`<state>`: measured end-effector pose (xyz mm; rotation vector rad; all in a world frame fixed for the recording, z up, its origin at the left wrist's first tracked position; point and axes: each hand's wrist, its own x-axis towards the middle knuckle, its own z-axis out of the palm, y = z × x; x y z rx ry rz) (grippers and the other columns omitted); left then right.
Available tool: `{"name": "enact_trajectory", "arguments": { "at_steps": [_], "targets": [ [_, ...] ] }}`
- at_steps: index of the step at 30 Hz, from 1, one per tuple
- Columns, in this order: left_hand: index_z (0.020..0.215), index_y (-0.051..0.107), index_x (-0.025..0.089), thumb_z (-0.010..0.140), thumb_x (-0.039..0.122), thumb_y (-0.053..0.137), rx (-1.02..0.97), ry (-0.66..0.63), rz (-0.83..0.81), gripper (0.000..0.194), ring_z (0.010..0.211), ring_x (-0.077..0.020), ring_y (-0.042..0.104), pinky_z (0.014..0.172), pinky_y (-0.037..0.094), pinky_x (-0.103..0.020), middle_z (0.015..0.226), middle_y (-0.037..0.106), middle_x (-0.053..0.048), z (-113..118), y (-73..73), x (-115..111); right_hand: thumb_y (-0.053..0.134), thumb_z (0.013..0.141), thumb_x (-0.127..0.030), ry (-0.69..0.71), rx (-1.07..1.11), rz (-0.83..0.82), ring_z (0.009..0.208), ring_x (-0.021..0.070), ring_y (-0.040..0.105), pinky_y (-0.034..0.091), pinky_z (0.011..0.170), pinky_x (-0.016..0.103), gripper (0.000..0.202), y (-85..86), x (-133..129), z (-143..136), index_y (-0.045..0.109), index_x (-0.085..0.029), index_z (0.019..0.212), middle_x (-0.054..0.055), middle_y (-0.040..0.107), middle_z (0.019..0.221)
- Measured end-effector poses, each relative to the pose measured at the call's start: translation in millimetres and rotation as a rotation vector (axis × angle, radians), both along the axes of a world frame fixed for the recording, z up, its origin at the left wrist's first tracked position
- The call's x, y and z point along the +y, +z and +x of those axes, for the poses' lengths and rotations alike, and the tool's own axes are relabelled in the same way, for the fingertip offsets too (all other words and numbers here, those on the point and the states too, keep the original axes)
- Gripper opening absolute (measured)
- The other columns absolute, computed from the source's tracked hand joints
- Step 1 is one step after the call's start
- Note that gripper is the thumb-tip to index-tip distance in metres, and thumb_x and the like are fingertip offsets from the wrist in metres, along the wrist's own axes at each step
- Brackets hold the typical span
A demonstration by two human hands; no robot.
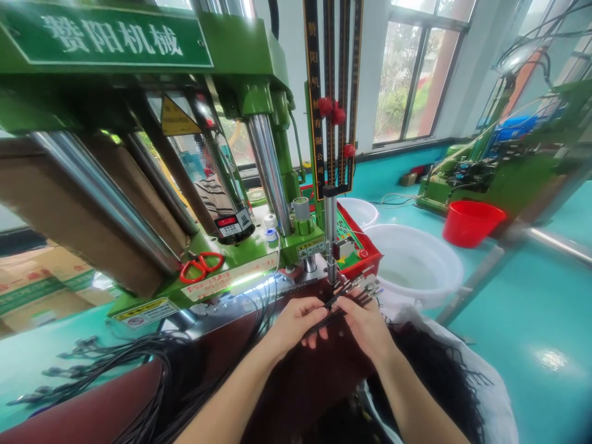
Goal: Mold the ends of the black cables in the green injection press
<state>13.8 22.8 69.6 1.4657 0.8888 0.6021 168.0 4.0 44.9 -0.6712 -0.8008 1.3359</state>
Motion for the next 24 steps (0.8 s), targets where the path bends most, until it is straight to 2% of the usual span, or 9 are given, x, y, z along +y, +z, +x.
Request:
{"name": "enact_trajectory", "arguments": {
  "at_steps": [5,8,10,14,17,20,24],
  "targets": [
    [0.082,0.056,0.014,0.078,0.043,0.049,0.013,0.073,0.015,0.030,0.041,-0.0079,0.050,0.038,0.032,-0.017,0.061,0.060,-0.002,2,-0.6,1,0.070,0.065,-0.022,-0.138,-0.056,-0.010,0.058,0.0130,0.053,0.041,0.061,0.028,0.011,-1.1,5,-6,0.061,-0.017,0.063,-0.001,0.060,0.058],
    [0.077,0.057,0.014,0.075,0.039,0.054,-0.016,0.128,0.069,0.025,0.049,-0.0085,0.052,0.046,0.038,-0.019,0.062,0.058,-0.001,4,1.3,4,0.069,0.065,-0.021,-0.215,-0.092,0.000,0.056,0.0125,0.052,0.040,0.060,0.027,0.012,-1.1,7,-4,0.061,-0.016,0.058,0.000,0.059,0.055],
    [0.073,0.056,0.013,0.074,0.038,0.055,-0.035,0.156,0.071,0.025,0.051,-0.0083,0.051,0.048,0.037,-0.019,0.061,0.058,-0.001,6,3.1,6,0.070,0.065,-0.021,-0.263,-0.083,-0.006,0.055,0.0119,0.051,0.039,0.058,0.026,0.014,-0.3,6,-1,0.061,-0.015,0.056,0.000,0.057,0.053],
    [0.073,0.053,0.014,0.075,0.040,0.053,-0.048,0.147,0.003,0.026,0.049,-0.0085,0.050,0.047,0.035,-0.019,0.062,0.059,-0.002,7,4.1,7,0.071,0.065,-0.020,-0.326,0.109,-0.007,0.053,0.0091,0.047,0.038,0.054,0.023,0.014,0.8,4,1,0.059,-0.016,0.058,-0.003,0.053,0.053],
    [0.070,0.053,0.014,0.076,0.041,0.050,-0.007,0.120,0.011,0.028,0.048,-0.0085,0.049,0.047,0.034,-0.020,0.060,0.058,-0.001,7,1.6,5,0.069,0.068,-0.020,-0.386,0.277,0.020,0.051,0.0071,0.044,0.038,0.054,0.021,0.014,0.3,5,-2,0.056,-0.018,0.063,-0.006,0.048,0.053],
    [0.069,0.051,0.015,0.077,0.042,0.048,0.017,0.105,0.028,0.028,0.046,-0.0087,0.047,0.045,0.033,-0.020,0.058,0.056,0.000,7,-1.9,4,0.069,0.069,-0.020,-0.335,0.320,-0.001,0.056,0.0081,0.049,0.042,0.059,0.023,0.011,1.0,5,-2,0.058,-0.020,0.070,-0.005,0.054,0.060],
    [0.064,0.050,0.015,0.078,0.041,0.046,0.053,0.108,0.113,0.029,0.048,-0.0090,0.045,0.046,0.032,-0.020,0.057,0.054,0.001,10,-4.4,5,0.066,0.072,-0.026,-0.152,0.287,-0.018,0.081,0.0166,0.057,0.046,0.072,0.030,0.012,4.3,3,5,0.063,-0.021,0.083,0.002,0.063,0.086]
  ]
}}
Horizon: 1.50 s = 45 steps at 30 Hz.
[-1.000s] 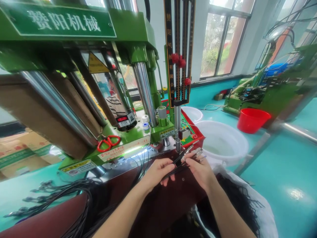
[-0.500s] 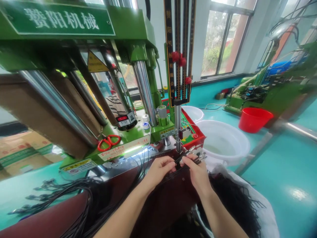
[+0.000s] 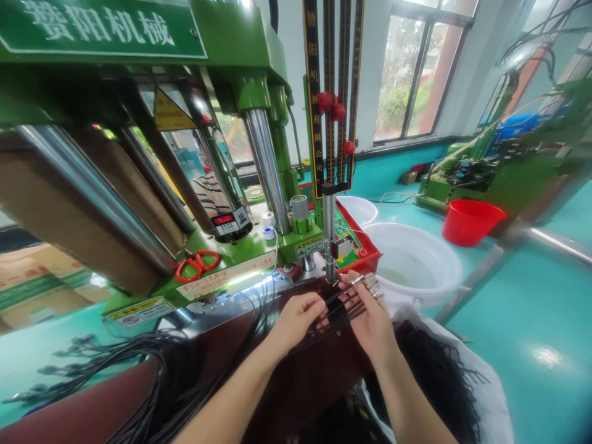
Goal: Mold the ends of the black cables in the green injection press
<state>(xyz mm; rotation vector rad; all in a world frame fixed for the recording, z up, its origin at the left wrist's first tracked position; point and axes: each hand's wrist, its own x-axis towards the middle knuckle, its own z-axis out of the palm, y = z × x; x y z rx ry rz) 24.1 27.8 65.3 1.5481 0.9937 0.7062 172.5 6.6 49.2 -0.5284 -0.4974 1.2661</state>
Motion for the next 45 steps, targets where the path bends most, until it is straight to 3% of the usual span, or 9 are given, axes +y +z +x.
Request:
{"name": "enact_trajectory", "arguments": {
  "at_steps": [8,12,18,21,25,28,32,42,45],
  "targets": [
    [0.062,0.054,0.017,0.079,0.038,0.044,0.148,0.097,0.295,0.028,0.059,-0.0121,0.049,0.055,0.038,-0.021,0.060,0.054,0.000,20,4.9,-1,0.062,0.076,-0.032,0.054,-0.092,0.004,0.094,0.0235,0.056,0.045,0.081,0.040,0.016,-3.2,-3,7,0.067,-0.021,0.086,0.005,0.065,0.090],
    [0.070,0.048,0.017,0.078,0.046,0.044,-0.037,-0.111,-0.087,0.030,0.051,-0.0128,0.054,0.047,0.042,-0.024,0.067,0.059,-0.003,26,2.3,-13,0.060,0.077,-0.031,0.159,-0.169,0.025,0.097,0.0220,0.055,0.041,0.088,0.039,0.017,-3.5,-3,17,0.068,-0.021,0.088,0.005,0.066,0.091],
    [0.091,0.044,0.014,0.070,0.049,0.057,-0.327,-0.322,-0.550,0.044,0.047,-0.0168,0.059,0.044,0.046,-0.027,0.058,0.060,-0.005,26,-16.9,-48,0.059,0.077,-0.033,0.648,-0.394,-0.023,0.078,0.0219,0.063,0.048,0.074,0.036,0.022,-6.2,-18,19,0.068,-0.014,0.084,0.010,0.067,0.086],
    [0.087,0.047,0.013,0.066,0.050,0.061,-0.460,-0.147,-0.577,0.045,0.038,-0.0112,0.051,0.036,0.038,-0.020,0.052,0.056,-0.002,28,-34.0,-67,0.061,0.074,-0.037,0.780,-0.457,-0.128,0.068,0.0217,0.064,0.051,0.060,0.033,0.029,-18.0,-28,9,0.068,-0.012,0.087,0.011,0.067,0.084],
    [0.078,0.046,0.017,0.066,0.052,0.060,-0.567,0.010,-0.737,0.040,0.023,-0.0027,0.025,0.026,0.017,-0.015,0.040,0.040,0.009,30,-50.9,-84,0.064,0.073,-0.038,0.763,-0.436,-0.125,0.094,0.0232,0.059,0.046,0.080,0.035,0.037,-23.6,-21,6,0.063,-0.018,0.104,0.013,0.061,0.108],
    [0.074,0.048,0.015,0.069,0.049,0.059,-0.542,-0.019,-0.746,0.036,0.025,-0.0029,0.027,0.027,0.016,-0.015,0.040,0.040,0.007,31,-54.8,-85,0.055,0.079,-0.043,0.733,-0.494,0.074,0.116,0.0208,0.043,0.030,0.098,0.039,0.043,-8.3,0,13,0.053,-0.026,0.119,0.007,0.048,0.128],
    [0.071,0.051,0.014,0.067,0.050,0.059,-0.514,0.031,-0.743,0.038,0.027,-0.0053,0.034,0.029,0.021,-0.017,0.041,0.044,0.004,33,-55.4,-73,0.043,0.086,-0.039,0.937,-1.034,0.312,0.119,0.0186,0.040,0.022,0.103,0.040,0.036,20.1,21,14,0.053,-0.026,0.118,0.004,0.050,0.125],
    [0.071,0.054,0.010,0.063,0.047,0.063,-0.715,0.226,-0.702,0.038,0.035,-0.0089,0.044,0.034,0.031,-0.021,0.049,0.052,0.000,40,-55.6,-63,0.047,0.082,-0.030,1.061,-1.367,0.438,0.110,0.0236,0.048,0.051,0.065,0.024,0.042,29.4,20,-4,0.048,-0.024,0.123,0.005,0.045,0.130],
    [0.071,0.051,0.013,0.061,0.051,0.063,-0.710,0.293,-0.680,0.041,0.031,-0.0054,0.037,0.032,0.024,-0.019,0.046,0.045,0.004,37,-58.7,-59,0.044,0.085,-0.033,1.032,-1.274,0.372,0.105,0.0229,0.053,0.050,0.072,0.029,0.037,21.9,26,-15,0.054,-0.023,0.119,0.006,0.054,0.120]
  ]
}}
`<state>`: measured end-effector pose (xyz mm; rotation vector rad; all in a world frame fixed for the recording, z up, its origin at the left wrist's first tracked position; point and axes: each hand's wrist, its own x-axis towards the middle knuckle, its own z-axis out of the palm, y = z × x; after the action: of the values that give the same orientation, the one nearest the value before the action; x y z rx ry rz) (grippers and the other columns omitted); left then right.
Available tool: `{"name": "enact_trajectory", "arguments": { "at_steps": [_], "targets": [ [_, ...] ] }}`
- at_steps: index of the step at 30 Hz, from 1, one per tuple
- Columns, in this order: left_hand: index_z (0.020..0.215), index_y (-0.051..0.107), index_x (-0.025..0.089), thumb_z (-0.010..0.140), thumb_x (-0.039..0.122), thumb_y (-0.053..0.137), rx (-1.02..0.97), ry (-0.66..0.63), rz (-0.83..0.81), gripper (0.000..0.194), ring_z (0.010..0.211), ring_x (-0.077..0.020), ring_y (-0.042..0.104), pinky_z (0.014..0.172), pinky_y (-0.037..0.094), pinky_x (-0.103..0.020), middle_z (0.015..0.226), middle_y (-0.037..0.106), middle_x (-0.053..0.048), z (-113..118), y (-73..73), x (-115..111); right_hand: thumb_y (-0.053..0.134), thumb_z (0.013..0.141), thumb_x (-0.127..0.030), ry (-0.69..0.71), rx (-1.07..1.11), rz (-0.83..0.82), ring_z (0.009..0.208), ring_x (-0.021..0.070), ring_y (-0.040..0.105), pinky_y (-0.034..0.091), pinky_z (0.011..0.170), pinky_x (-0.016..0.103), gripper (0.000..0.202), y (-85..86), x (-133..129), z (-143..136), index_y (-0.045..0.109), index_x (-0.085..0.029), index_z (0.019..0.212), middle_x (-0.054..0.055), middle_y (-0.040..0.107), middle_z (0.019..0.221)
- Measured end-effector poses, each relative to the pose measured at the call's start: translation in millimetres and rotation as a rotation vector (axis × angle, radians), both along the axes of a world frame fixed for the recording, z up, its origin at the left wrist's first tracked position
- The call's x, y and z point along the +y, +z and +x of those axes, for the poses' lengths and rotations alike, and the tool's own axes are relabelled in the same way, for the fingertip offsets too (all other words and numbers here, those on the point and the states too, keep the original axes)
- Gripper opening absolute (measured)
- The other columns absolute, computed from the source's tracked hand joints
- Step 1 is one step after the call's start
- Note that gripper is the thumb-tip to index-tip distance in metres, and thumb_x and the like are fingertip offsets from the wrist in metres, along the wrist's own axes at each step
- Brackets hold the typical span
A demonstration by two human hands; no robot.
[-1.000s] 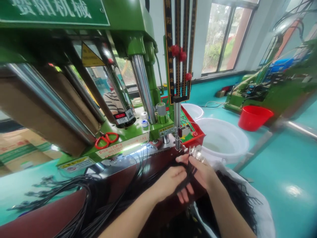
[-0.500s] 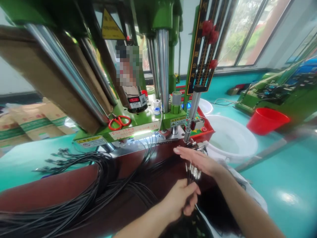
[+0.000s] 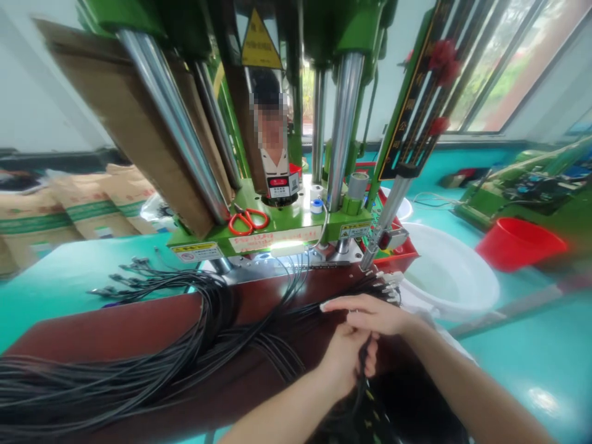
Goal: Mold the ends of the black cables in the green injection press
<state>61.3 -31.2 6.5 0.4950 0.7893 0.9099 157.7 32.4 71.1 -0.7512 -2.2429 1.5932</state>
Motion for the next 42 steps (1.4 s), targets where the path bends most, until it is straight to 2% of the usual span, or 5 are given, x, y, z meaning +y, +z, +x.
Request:
{"name": "enact_trajectory", "arguments": {
  "at_steps": [6,14,21,30,42],
  "targets": [
    [0.069,0.044,0.016,0.058,0.054,0.065,0.111,0.259,0.057,0.045,0.031,-0.0008,0.025,0.033,0.015,-0.017,0.043,0.035,0.010,-24,-3.8,10,0.039,0.086,-0.018,-0.440,-0.345,0.535,0.106,0.0206,0.051,0.035,0.094,0.037,0.032,-31.6,55,-25,0.055,-0.019,0.113,0.008,0.058,0.114],
    [0.068,0.043,0.016,0.059,0.050,0.066,0.129,0.318,0.076,0.042,0.031,-0.0010,0.024,0.032,0.017,-0.016,0.040,0.032,0.011,-48,-6.2,-3,0.041,0.068,0.000,-0.358,-0.656,0.682,0.102,0.0321,0.047,0.029,0.089,0.046,0.029,-46.1,89,-38,0.056,-0.011,0.090,0.018,0.056,0.099],
    [0.065,0.040,0.017,0.060,0.048,0.066,0.152,0.307,0.076,0.041,0.030,-0.0009,0.021,0.031,0.014,-0.015,0.037,0.028,0.012,-49,-5.3,-3,0.046,0.067,-0.013,-0.281,-0.641,0.420,0.066,0.0191,0.056,0.040,0.058,0.028,0.005,-13.4,44,-20,0.048,-0.018,0.066,0.004,0.058,0.070],
    [0.065,0.046,0.016,0.064,0.045,0.062,0.293,0.069,0.131,0.034,0.030,-0.0008,0.022,0.030,0.014,-0.015,0.039,0.031,0.011,-36,-4.1,-4,0.052,0.075,-0.038,-0.715,0.207,-0.550,0.026,0.0023,0.018,0.012,0.026,0.016,0.024,-57.5,-50,10,0.048,-0.018,0.088,-0.010,0.039,0.045],
    [0.066,0.044,0.017,0.068,0.038,0.058,0.387,-0.029,0.178,0.025,0.029,-0.0016,0.021,0.029,0.014,-0.015,0.039,0.029,0.011,-30,-8.3,-5,0.052,0.080,-0.044,-0.813,0.388,-0.473,0.025,0.0032,0.026,0.018,0.026,0.015,0.043,-71.9,-59,6,0.049,-0.015,0.112,-0.007,0.045,0.044]
  ]
}}
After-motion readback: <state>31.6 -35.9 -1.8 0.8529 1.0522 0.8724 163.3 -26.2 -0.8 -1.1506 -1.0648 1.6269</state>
